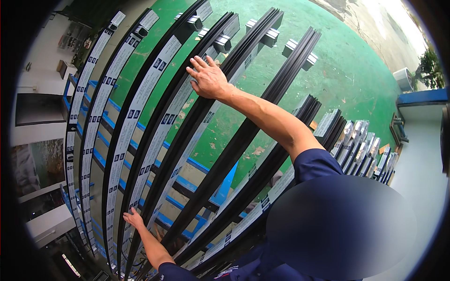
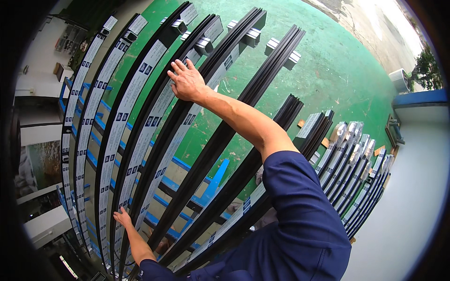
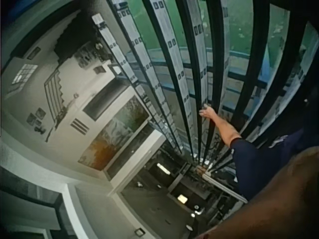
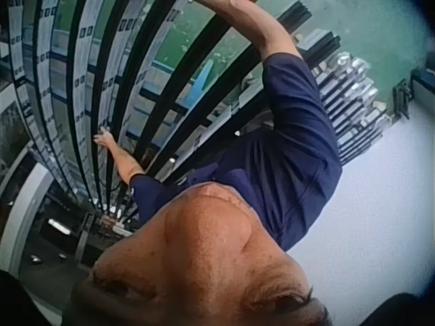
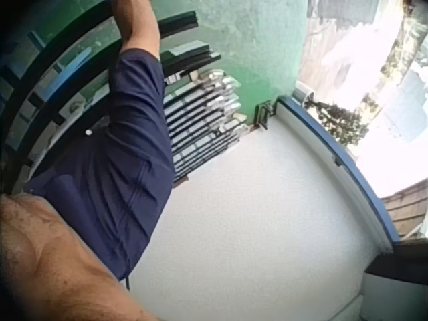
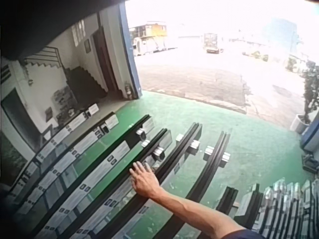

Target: Organizing and aligning long black metal profiles laid out on the floor of a fabrication facility.

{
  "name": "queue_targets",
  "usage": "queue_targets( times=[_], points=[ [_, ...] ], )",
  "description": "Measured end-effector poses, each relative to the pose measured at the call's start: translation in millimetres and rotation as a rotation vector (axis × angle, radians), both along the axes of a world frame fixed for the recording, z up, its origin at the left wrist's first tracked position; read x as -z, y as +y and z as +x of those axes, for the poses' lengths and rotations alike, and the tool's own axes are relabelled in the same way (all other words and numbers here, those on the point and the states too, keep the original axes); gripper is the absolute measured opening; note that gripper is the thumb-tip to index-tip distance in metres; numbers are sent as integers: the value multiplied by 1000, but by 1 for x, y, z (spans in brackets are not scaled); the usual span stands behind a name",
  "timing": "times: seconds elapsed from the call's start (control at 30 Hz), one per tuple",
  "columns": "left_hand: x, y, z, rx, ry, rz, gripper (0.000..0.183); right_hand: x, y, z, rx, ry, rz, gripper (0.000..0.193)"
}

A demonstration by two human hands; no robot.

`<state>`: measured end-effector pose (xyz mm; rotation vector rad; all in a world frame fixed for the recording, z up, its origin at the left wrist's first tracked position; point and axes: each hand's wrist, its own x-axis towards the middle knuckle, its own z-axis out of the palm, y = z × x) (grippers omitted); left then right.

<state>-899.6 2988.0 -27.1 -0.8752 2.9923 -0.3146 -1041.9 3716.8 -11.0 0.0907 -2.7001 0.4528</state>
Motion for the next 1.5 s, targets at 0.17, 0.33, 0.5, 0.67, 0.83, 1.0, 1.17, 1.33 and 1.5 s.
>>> queue_targets(
  times=[0.17,0.33,0.5,0.67,0.83,1.0,1.17,1.33,1.5],
  points=[
    [2,8,-2,-20,19,52,77,5,2,2,38,-14,40,51],
    [1,18,2,-41,42,69,71,6,10,3,10,-20,25,52],
    [-2,10,17,-110,43,38,69,-3,-2,-6,-32,-4,62,53],
    [0,4,16,42,152,-23,66,4,-15,-7,-53,60,94,53],
    [-15,22,3,151,250,70,57,4,-3,0,-21,-32,258,48],
    [-20,-27,43,306,376,91,53,-8,-212,65,-352,-58,104,52],
    [-23,-56,61,394,347,295,61,-45,-477,160,-733,-116,-83,51],
    [-49,-69,58,444,225,563,61,-42,-653,182,-749,-54,-79,58],
    [-38,-120,71,578,257,755,66,-10,-703,181,-551,-140,148,58]
  ],
)
